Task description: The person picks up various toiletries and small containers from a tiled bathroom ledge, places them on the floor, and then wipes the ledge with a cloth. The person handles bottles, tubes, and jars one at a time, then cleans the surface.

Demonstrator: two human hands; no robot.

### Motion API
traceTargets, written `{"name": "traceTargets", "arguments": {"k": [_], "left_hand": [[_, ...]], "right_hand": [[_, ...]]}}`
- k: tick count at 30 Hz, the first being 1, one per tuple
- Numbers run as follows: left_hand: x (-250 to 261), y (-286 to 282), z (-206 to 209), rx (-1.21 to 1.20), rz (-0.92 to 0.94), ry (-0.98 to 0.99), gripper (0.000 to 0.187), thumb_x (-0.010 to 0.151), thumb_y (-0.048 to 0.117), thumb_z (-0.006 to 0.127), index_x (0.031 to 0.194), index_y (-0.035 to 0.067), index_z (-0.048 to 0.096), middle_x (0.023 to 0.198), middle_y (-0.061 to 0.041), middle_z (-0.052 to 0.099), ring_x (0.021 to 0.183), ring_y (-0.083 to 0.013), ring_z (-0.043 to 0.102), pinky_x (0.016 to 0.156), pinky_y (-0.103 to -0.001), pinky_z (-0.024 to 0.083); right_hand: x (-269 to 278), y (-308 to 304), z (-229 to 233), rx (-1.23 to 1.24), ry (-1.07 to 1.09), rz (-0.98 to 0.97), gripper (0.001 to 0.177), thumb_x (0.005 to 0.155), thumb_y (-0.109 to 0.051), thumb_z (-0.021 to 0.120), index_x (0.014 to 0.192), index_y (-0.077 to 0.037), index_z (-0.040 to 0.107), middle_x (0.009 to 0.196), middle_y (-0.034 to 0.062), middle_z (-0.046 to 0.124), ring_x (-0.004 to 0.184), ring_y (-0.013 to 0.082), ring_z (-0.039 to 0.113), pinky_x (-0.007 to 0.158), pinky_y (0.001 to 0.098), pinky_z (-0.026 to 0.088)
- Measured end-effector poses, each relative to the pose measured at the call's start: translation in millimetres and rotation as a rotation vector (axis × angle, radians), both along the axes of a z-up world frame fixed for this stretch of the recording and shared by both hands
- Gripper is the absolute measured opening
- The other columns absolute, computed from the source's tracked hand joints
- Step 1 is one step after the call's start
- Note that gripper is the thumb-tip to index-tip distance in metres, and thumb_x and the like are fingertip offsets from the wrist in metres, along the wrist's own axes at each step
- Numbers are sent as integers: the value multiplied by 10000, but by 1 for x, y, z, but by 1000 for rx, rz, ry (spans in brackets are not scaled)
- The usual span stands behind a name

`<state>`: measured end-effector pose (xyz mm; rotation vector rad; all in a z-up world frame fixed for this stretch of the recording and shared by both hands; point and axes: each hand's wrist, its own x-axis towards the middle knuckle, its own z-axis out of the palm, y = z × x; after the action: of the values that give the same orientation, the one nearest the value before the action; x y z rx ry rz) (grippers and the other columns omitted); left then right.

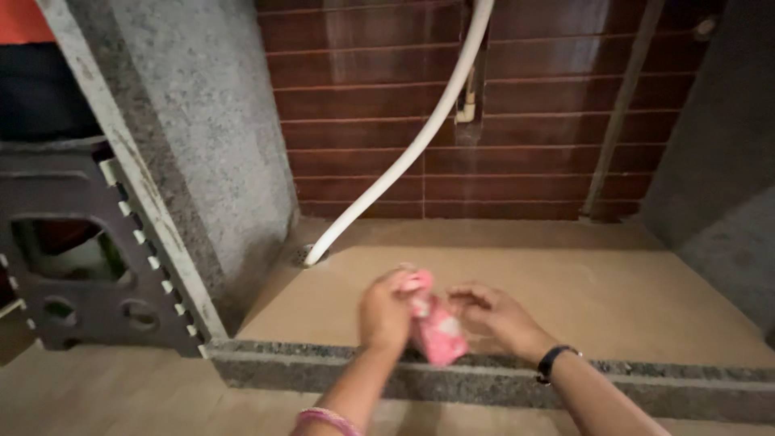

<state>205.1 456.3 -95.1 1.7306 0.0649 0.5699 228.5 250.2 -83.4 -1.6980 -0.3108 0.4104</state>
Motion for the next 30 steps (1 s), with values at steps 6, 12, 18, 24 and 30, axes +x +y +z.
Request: {"name": "traceTargets", "arguments": {"k": [6, 12, 18, 24, 30], "left_hand": [[36, 92, -56, 854, 553, 454, 403, 914, 389, 587, 1285, 238, 621, 1348, -70, 595, 1219, -299, 598, 950, -425, 532], [59, 66, -126, 1197, 431, 330, 791, 744, 512, 598, 1400, 72, 563, 1483, -131, 531, 1383, -399, 452, 1099, -524, 357], [34, -53, -114, 806, -123, 100, 299, 867, 134, 587, 1143, 108, 701, 1215, -185, 675, 1162, -356, 637, 964, -470, 513], [32, 27, -72, 643, 240, 287, 268, 927, 351, 565, 1077, 197, 724, 1111, -116, 734, 1038, -342, 708, 893, -471, 555], [6, 124, -85, 1013, 521, 529, 838, 813, 716, 563, 1446, 169, 525, 1519, -111, 431, 1436, -336, 324, 1080, -520, 299]], "right_hand": [[-8, -7, 0, -262, 100, -179, 545, 903, -305, 745, 1411, -212, 571, 1320, 170, 705, 1250, 308, 688, 1006, 400, 602], [-4, 4, -28, -703, -566, -34, 601, 867, -319, 721, 1412, -139, 543, 1508, 135, 506, 1368, 293, 526, 1136, 366, 425], [-2, 5, -47, -820, -577, 18, 668, 863, -375, 667, 1483, -200, 491, 1548, 114, 475, 1436, 295, 446, 1175, 378, 360], [-2, 5, -59, -780, -576, 53, 623, 964, -466, 531, 1525, -208, 449, 1561, 119, 453, 1458, 291, 411, 1197, 382, 322], [12, 34, -81, -984, -475, 237, 682, 992, -568, 456, 1578, -239, 336, 1674, 137, 180, 1553, 351, 123, 1254, 424, 167]]}}
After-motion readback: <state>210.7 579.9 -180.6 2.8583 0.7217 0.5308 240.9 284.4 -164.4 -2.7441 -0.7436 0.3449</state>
